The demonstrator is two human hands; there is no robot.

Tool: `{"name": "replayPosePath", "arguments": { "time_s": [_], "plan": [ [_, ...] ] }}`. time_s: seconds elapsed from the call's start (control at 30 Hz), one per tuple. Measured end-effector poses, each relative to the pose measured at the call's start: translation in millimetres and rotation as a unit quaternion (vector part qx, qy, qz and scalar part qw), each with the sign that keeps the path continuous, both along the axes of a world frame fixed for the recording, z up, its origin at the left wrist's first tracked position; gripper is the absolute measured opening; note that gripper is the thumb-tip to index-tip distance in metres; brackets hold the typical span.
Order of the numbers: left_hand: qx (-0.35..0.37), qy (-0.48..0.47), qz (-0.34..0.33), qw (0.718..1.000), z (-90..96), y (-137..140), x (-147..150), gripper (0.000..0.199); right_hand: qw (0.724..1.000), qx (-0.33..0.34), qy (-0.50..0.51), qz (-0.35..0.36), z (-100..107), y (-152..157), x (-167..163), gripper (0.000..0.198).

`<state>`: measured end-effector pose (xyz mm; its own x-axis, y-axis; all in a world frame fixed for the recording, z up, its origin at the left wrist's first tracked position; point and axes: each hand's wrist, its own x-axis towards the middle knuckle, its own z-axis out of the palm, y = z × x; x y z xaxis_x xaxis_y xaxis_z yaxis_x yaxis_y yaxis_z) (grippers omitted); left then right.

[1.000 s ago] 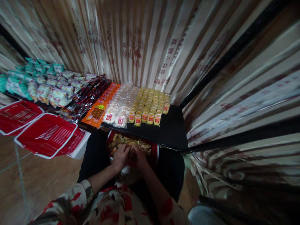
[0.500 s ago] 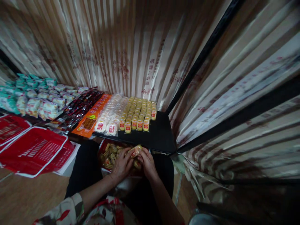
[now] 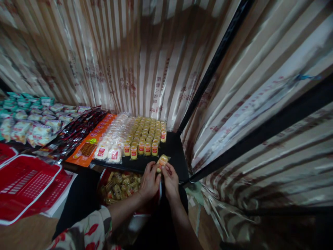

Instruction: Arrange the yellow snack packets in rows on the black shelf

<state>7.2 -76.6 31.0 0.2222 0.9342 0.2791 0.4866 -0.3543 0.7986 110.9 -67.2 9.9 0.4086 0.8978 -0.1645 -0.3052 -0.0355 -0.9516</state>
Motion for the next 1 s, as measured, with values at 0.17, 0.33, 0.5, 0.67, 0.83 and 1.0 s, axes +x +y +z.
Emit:
{"name": "replayPosePath", "arguments": {
  "time_s": [0.17,0.33,0.5,0.67,0.83,1.0],
  "plan": [
    [-0.059,0.005,0.031,0.998,6.2,22,25,0.038,0.995,0.003,-0.101,-0.002,-2,38,31,0.044],
    [-0.115,-0.06,0.027,0.991,7.6,51,50,0.039,0.968,0.019,-0.25,-0.013,-10,78,52,0.042],
    [-0.215,-0.158,0.011,0.964,-1.5,81,72,0.046,0.943,0.04,-0.33,-0.016,-23,116,65,0.041],
    [-0.257,-0.224,0.015,0.94,-7.2,99,84,0.053,0.934,0.056,-0.354,-0.009,-27,141,68,0.043],
    [-0.272,-0.232,0.026,0.933,-6.8,106,86,0.054,0.915,0.065,-0.397,0.004,-27,152,69,0.046],
    [-0.264,-0.23,0.02,0.936,-7.8,109,85,0.052,0.907,0.059,-0.416,-0.013,-31,153,67,0.05]
  ]
}}
